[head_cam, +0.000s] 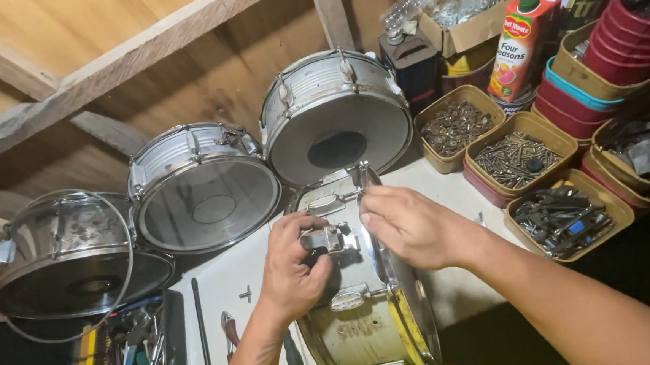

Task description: Repairing a snare drum's mechanical parts using a screwdriver and manual assembly

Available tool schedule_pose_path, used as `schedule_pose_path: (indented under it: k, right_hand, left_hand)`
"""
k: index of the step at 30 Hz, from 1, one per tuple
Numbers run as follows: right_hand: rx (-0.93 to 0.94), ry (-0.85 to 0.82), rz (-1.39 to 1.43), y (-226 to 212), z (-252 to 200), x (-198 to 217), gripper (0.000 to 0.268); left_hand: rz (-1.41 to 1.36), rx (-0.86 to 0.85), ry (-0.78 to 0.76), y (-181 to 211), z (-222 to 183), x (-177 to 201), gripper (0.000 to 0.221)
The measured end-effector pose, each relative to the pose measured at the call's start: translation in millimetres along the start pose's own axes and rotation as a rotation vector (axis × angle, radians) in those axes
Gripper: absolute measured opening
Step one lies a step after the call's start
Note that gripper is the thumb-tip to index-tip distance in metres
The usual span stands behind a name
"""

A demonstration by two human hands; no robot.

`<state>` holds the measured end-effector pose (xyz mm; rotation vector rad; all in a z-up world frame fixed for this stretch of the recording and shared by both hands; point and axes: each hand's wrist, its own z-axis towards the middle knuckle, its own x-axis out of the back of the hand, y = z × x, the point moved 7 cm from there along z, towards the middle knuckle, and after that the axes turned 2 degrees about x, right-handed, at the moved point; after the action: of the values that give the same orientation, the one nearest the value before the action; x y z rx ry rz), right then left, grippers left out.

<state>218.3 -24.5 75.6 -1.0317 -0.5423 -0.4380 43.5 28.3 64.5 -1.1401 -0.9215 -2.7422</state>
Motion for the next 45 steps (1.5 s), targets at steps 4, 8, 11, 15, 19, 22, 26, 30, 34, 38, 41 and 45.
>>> schedule_pose_path:
  k: [4,8,11,15,19,22,26,30,34,38,41,45]
  right_hand:
    - [-0.059,-0.049,-0.037,6.6,-2.5,-9.7,0.032]
    - [-0.114,-0.058,-0.179,14.0,-2.3,-16.1,0.029]
    - [-0.136,-0.051,-0.231,19.6,-3.4,-20.4,0.028]
    - [-0.125,-0.04,-0.197,20.4,-4.0,-23.0,0.027]
    - [-0.204,-0.095,-0.174,19.5,-2.5,-23.2,0.03]
    - [-0.244,-0.132,-0.176,19.7,-1.9,-22.7,0.031]
    - [-0.269,-0.154,-0.167,22.1,-2.7,-23.6,0.033]
    - [-0.269,-0.146,-0.166,22.9,-3.4,-24.6,0.033]
    - [-0.244,-0.122,-0.174,23.9,-4.0,-23.7,0.032]
    - [-0.259,-0.132,-0.166,24.5,-4.4,-24.9,0.033]
    - [-0.24,-0.126,-0.16,24.0,-4.2,-26.7,0.032]
    - [-0.231,-0.122,-0.163,21.0,-3.0,-27.1,0.031]
  left_hand:
    - [0.002,-0.006,-0.002,0.7,-0.7,0.3,0.028]
    - [-0.002,-0.013,0.006,1.1,-0.2,0.6,0.028]
    - [-0.003,-0.007,0.007,1.9,0.3,1.0,0.028]
    - [-0.007,0.015,-0.005,3.2,1.5,1.5,0.026]
    - [0.0,0.001,-0.006,2.9,1.3,1.3,0.026]
    - [-0.008,0.004,0.0,3.3,1.9,1.9,0.026]
    - [-0.007,0.008,0.011,2.1,1.3,1.6,0.025]
    - [-0.008,-0.002,0.008,3.0,2.3,2.1,0.025]
    - [-0.014,-0.008,0.011,2.7,2.0,2.3,0.025]
    - [-0.011,-0.005,0.005,3.9,2.3,2.3,0.024]
    - [-0.014,-0.005,0.006,4.7,2.1,2.5,0.025]
    - [-0.016,-0.01,0.009,4.6,2.0,2.4,0.026]
